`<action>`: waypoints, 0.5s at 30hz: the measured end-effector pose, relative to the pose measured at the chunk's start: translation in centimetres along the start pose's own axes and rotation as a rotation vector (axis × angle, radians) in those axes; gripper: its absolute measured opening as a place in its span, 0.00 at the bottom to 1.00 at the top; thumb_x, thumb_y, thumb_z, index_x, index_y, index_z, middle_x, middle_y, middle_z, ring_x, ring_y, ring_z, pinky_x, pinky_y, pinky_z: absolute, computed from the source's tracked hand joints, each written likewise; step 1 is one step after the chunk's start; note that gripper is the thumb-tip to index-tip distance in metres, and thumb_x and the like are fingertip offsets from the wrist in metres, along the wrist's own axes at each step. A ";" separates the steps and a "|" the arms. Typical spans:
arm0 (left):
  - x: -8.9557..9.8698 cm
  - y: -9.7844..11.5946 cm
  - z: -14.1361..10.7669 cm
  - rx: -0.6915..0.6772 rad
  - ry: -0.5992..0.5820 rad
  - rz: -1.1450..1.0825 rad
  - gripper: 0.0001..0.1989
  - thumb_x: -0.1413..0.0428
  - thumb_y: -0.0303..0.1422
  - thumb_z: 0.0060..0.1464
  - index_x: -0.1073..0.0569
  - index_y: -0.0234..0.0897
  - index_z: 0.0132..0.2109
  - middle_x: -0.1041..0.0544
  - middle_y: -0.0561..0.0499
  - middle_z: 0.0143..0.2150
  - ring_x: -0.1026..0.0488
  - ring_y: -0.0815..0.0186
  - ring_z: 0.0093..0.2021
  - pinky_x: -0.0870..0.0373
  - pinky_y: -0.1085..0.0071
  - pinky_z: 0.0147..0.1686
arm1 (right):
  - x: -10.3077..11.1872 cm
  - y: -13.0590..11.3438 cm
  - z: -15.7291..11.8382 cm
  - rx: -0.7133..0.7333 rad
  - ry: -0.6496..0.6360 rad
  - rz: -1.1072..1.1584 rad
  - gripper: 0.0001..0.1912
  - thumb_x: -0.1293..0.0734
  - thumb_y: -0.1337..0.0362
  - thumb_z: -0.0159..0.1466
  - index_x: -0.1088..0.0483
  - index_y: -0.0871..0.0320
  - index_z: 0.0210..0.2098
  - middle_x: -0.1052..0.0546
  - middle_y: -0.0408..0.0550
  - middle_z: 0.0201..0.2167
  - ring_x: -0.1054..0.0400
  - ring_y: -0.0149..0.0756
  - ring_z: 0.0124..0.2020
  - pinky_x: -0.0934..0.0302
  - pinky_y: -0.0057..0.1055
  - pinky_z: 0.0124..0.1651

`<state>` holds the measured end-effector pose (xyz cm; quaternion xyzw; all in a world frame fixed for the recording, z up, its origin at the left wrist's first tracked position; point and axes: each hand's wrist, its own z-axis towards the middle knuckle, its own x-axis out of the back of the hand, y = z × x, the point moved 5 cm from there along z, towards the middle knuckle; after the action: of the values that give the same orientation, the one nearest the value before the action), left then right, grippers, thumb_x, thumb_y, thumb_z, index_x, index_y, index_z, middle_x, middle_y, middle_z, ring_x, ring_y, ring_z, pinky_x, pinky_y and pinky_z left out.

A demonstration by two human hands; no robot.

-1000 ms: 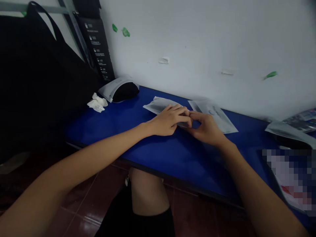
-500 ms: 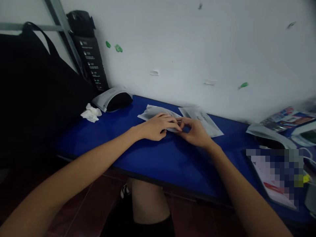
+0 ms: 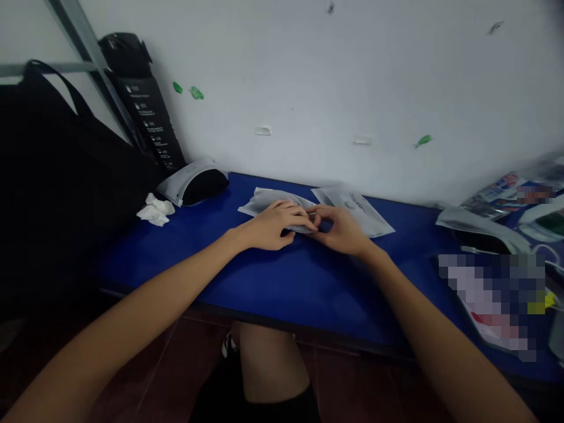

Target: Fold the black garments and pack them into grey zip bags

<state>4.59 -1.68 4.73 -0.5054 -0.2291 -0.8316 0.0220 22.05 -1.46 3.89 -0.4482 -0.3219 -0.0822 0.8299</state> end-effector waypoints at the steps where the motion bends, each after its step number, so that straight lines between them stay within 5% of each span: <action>1: 0.0 0.0 0.0 0.000 -0.004 0.006 0.30 0.48 0.17 0.56 0.23 0.47 0.61 0.23 0.48 0.61 0.33 0.54 0.67 0.44 0.46 0.69 | 0.0 -0.1 0.0 0.002 0.003 0.003 0.18 0.25 0.58 0.62 0.36 0.53 0.23 0.17 0.50 0.49 0.23 0.48 0.50 0.28 0.49 0.53; 15: -0.2 -0.1 0.0 0.032 0.009 0.031 0.31 0.51 0.16 0.55 0.22 0.46 0.59 0.23 0.47 0.60 0.32 0.55 0.65 0.44 0.47 0.69 | 0.1 -0.5 0.3 0.053 0.002 -0.030 0.14 0.27 0.64 0.60 0.36 0.52 0.23 0.17 0.47 0.41 0.22 0.47 0.49 0.29 0.44 0.51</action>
<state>4.69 -1.64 4.51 -0.5049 -0.2345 -0.8296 0.0440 21.77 -1.51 4.44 -0.4210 -0.3298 -0.0868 0.8405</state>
